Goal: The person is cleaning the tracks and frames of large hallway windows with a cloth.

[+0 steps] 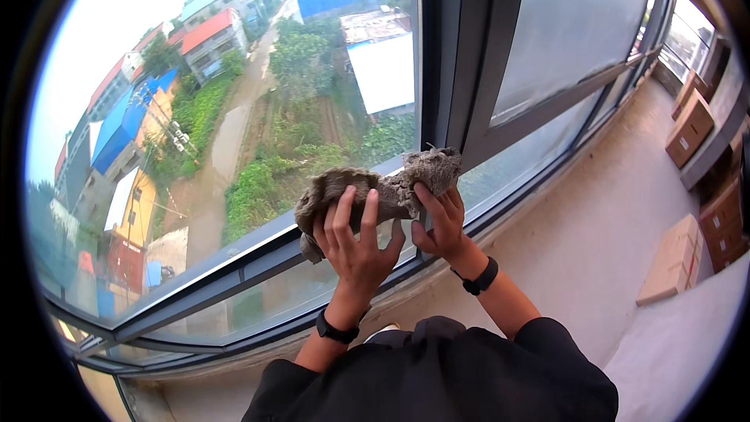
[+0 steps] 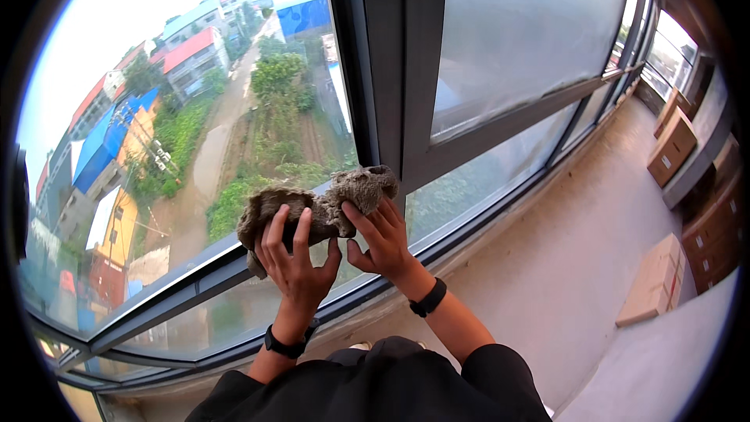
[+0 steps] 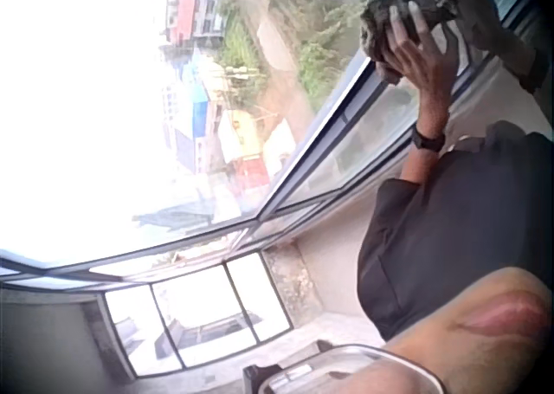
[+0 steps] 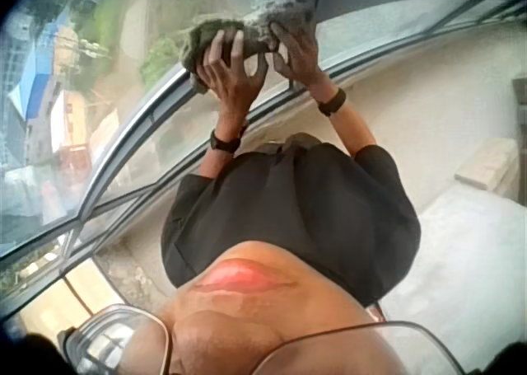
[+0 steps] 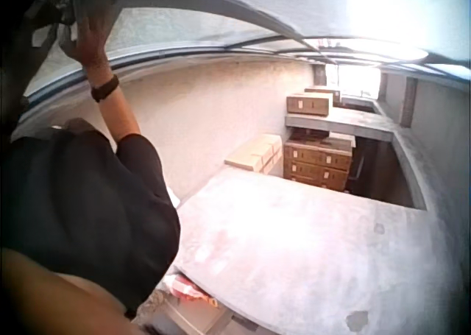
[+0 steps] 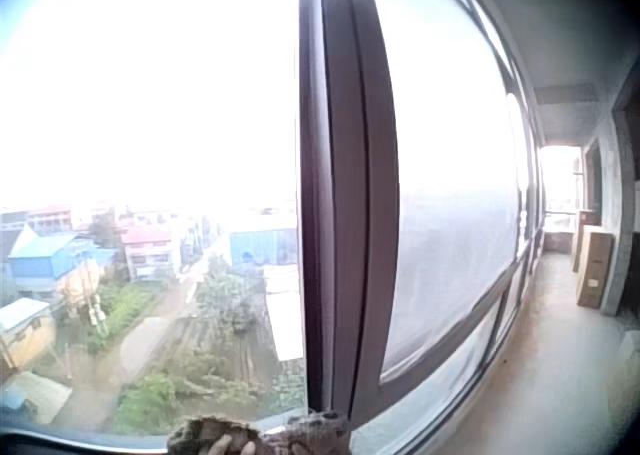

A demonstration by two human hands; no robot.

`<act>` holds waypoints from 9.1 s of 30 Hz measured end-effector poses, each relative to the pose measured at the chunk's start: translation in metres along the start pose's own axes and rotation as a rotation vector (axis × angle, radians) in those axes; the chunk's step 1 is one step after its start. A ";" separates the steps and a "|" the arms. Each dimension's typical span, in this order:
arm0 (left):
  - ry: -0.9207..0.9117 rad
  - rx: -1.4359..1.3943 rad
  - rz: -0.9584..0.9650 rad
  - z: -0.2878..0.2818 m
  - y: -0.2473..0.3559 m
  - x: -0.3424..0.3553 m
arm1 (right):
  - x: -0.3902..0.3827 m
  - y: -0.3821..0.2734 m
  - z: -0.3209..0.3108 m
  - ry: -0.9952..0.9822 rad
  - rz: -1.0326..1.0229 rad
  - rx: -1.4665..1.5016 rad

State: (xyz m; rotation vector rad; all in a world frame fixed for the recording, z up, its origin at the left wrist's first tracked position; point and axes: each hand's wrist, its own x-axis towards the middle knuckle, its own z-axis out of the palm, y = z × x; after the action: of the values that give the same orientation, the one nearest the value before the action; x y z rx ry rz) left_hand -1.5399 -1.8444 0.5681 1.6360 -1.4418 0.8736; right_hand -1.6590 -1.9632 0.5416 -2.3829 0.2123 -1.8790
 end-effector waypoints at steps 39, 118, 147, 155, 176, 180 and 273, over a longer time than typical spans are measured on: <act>0.033 -0.008 -0.128 -0.016 0.016 0.035 | 0.118 -0.010 -0.004 -0.103 0.056 -0.007; -0.005 0.296 -0.139 -0.228 -0.218 -0.093 | 0.019 -0.258 0.201 -0.433 -0.012 0.088; 0.057 0.468 -0.247 -0.234 -0.214 -0.082 | 0.033 -0.269 0.219 -0.460 -0.082 0.179; 0.010 0.326 -0.301 -0.277 -0.281 -0.097 | 0.041 -0.327 0.267 -0.541 -0.091 0.181; 0.151 0.507 -0.482 -0.453 -0.479 -0.195 | 0.075 -0.563 0.442 -0.615 -0.081 0.330; 0.218 0.426 -0.327 -0.487 -0.480 -0.136 | 0.118 -0.569 0.436 -0.378 -0.109 0.268; -0.059 0.428 0.095 0.452 0.368 0.086 | -0.040 0.434 -0.320 -0.247 0.028 0.152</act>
State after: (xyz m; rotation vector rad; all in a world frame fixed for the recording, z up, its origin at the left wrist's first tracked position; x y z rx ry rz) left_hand -1.8926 -2.3066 0.4720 1.9271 -1.4515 1.2646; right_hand -2.0003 -2.3816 0.5073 -2.4619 0.0783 -1.5112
